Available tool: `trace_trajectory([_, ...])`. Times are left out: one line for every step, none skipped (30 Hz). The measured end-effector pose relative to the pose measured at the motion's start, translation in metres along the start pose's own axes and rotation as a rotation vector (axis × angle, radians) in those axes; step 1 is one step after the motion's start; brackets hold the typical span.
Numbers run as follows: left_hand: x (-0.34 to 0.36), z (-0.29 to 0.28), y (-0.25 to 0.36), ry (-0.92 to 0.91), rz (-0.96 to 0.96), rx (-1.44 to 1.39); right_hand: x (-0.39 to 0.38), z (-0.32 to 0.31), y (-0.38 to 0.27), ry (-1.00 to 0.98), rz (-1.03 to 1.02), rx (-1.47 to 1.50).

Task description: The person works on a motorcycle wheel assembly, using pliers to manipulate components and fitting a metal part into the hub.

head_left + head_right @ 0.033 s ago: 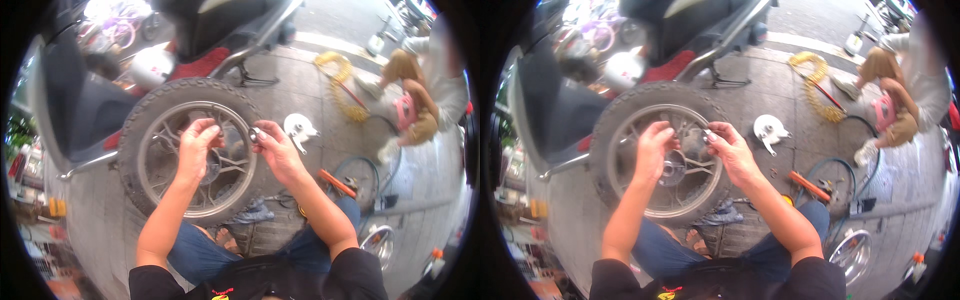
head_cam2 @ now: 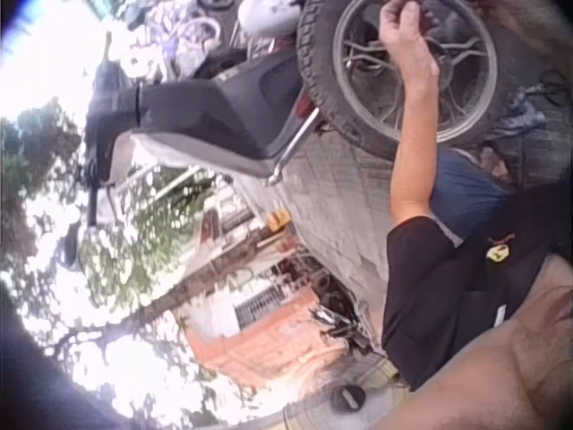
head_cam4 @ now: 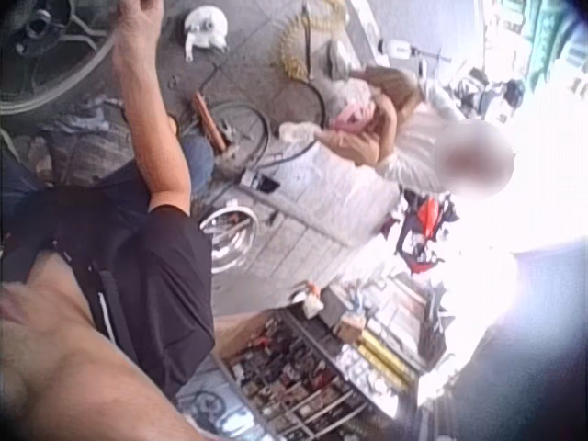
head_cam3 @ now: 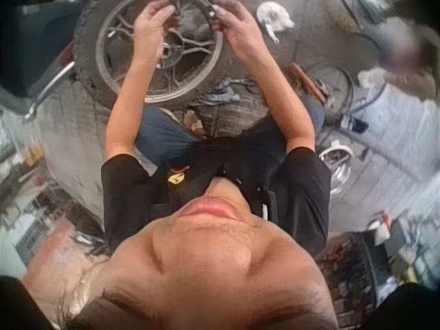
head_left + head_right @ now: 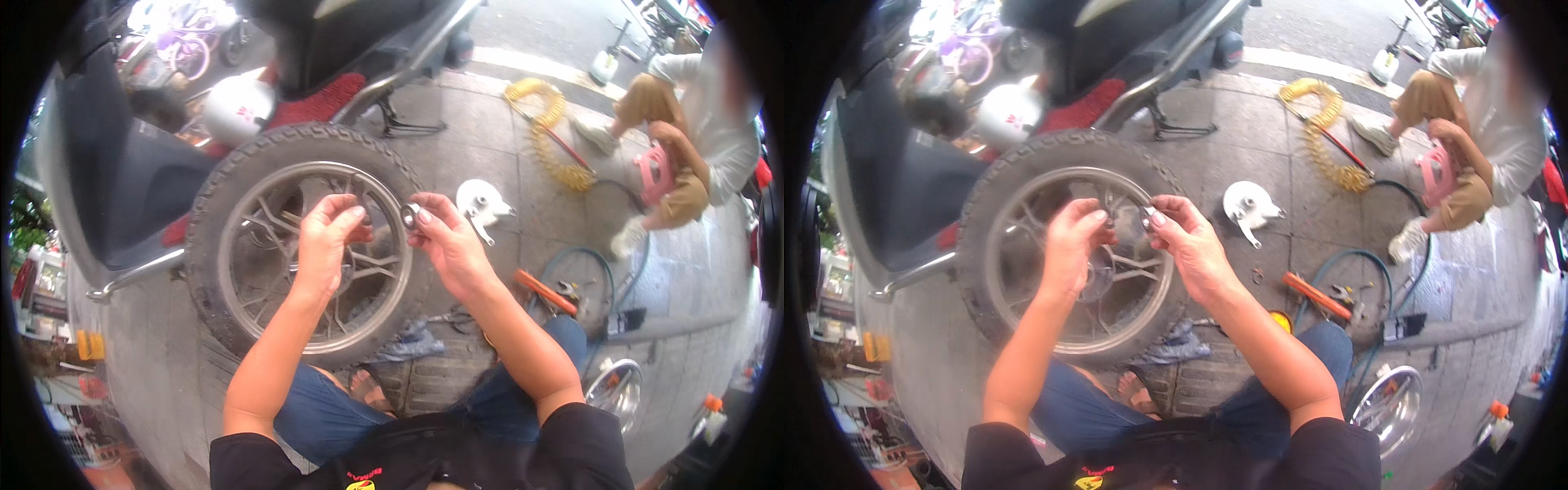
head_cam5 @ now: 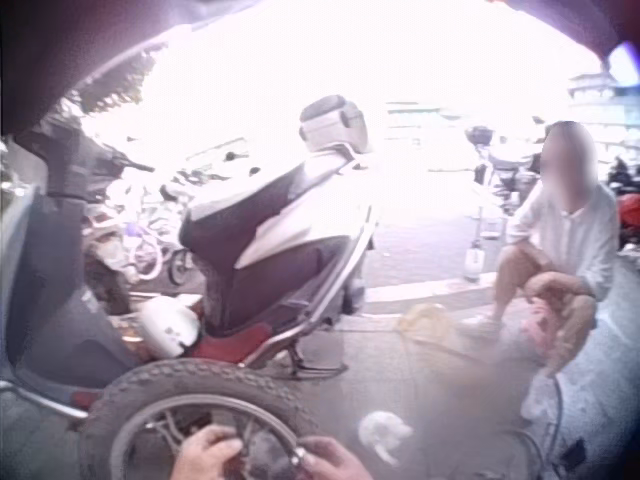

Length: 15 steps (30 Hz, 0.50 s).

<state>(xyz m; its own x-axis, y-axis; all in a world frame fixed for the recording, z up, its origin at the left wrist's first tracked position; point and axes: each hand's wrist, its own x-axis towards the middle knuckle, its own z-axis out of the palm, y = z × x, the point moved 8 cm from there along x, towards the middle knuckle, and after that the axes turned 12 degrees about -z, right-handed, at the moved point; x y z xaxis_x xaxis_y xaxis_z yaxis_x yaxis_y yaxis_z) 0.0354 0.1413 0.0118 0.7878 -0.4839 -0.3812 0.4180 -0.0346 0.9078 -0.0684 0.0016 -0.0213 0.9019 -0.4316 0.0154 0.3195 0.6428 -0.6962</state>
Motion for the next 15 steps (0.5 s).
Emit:
trace_trajectory([-0.003,0.007,-0.01,-0.036,-0.027,0.022,-0.005,0.001,0.0,0.041,-0.002,-0.011])
trace_trajectory([-0.009,0.01,-0.019,-0.062,-0.053,0.034,-0.011,0.002,-0.003,0.062,-0.029,-0.039])
trace_trajectory([-0.017,0.009,-0.025,-0.081,-0.058,0.044,-0.015,0.005,0.0,0.062,-0.042,-0.057])
trace_trajectory([-0.027,0.009,-0.026,-0.07,-0.038,0.038,-0.017,0.011,0.006,0.052,-0.046,-0.075])
trace_trajectory([-0.033,0.011,-0.029,-0.078,-0.017,0.059,-0.02,0.011,0.008,0.052,-0.066,-0.091])
trace_trajectory([-0.036,0.013,-0.031,-0.087,0.009,0.082,-0.022,0.01,0.012,0.033,-0.052,-0.081])
trace_trajectory([-0.037,0.01,-0.033,-0.085,0.039,0.081,-0.024,0.009,0.018,0.022,-0.037,-0.061])
trace_trajectory([-0.04,0.004,-0.035,-0.079,0.048,0.104,-0.025,0.013,0.028,0.009,-0.02,-0.026])
trace_trajectory([-0.042,-0.002,-0.037,-0.07,0.033,0.112,-0.027,0.018,0.035,0.029,-0.014,-0.016])
trace_trajectory([-0.045,-0.006,-0.039,-0.066,0.017,0.121,-0.026,0.019,0.042,0.012,-0.007,-0.022])
trace_trajectory([-0.047,-0.013,-0.035,-0.071,0.025,0.145,-0.026,0.024,0.049,0.003,0.0,-0.004])
trace_trajectory([-0.048,-0.019,-0.034,-0.064,0.043,0.124,-0.028,0.029,0.054,0.0,0.003,0.014])
trace_trajectory([-0.049,-0.022,-0.034,-0.064,0.06,0.105,-0.028,0.032,0.055,0.0,0.008,0.001])
trace_trajectory([-0.051,-0.021,-0.036,-0.073,0.071,0.085,-0.031,0.031,0.055,0.008,0.01,-0.015])
trace_trajectory([-0.051,-0.021,-0.037,-0.068,0.078,0.07,-0.032,0.03,0.054,0.022,0.008,-0.033])
